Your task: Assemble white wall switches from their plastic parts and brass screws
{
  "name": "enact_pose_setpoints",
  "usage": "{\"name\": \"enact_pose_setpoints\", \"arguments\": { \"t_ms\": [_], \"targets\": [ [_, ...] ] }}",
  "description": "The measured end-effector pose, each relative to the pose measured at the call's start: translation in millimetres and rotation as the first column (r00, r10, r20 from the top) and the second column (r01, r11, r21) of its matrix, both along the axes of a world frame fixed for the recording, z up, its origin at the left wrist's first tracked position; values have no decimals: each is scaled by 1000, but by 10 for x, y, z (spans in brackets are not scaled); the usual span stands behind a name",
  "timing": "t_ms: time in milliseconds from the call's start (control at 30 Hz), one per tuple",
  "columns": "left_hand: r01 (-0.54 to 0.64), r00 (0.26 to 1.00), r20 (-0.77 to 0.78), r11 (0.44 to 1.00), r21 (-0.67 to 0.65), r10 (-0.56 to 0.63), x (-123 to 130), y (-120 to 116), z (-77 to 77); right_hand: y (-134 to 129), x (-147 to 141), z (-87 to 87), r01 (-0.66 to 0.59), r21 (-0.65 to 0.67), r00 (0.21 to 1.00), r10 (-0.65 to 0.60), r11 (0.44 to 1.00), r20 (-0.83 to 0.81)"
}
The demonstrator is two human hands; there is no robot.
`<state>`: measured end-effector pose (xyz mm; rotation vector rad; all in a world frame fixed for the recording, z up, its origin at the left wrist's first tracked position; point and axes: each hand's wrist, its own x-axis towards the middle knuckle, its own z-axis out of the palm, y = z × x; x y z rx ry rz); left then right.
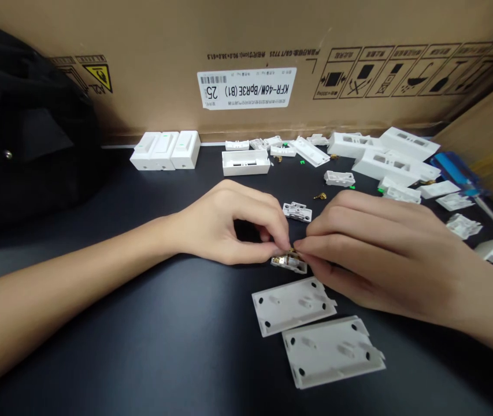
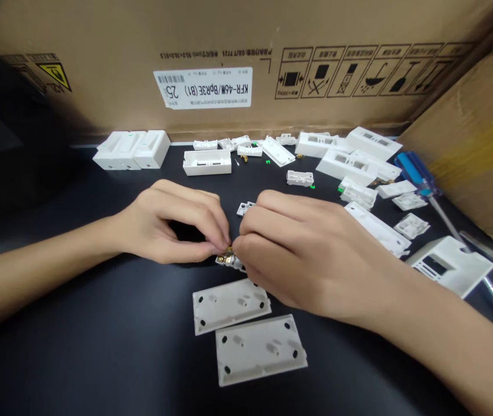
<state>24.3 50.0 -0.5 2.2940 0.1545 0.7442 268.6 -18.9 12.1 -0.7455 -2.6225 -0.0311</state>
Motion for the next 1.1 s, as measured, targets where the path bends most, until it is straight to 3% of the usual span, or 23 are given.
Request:
{"name": "enact_pose_setpoints", "arguments": {
  "t_ms": [400,733,1100],
  "targets": [
    [-25,996,87,969,246,4,-12,-6,-77,-33,-71,28,68,-154,993,-81,986,-83],
    [54,997,-68,991,121,-46,-58,-27,4,-67,-56,45,51,-201,995,-66,978,-69],
    [99,992,-98,983,158,-84,-52,-2,-54,-101,-53,41,45,-221,998,-54,974,-32]
  ]
}}
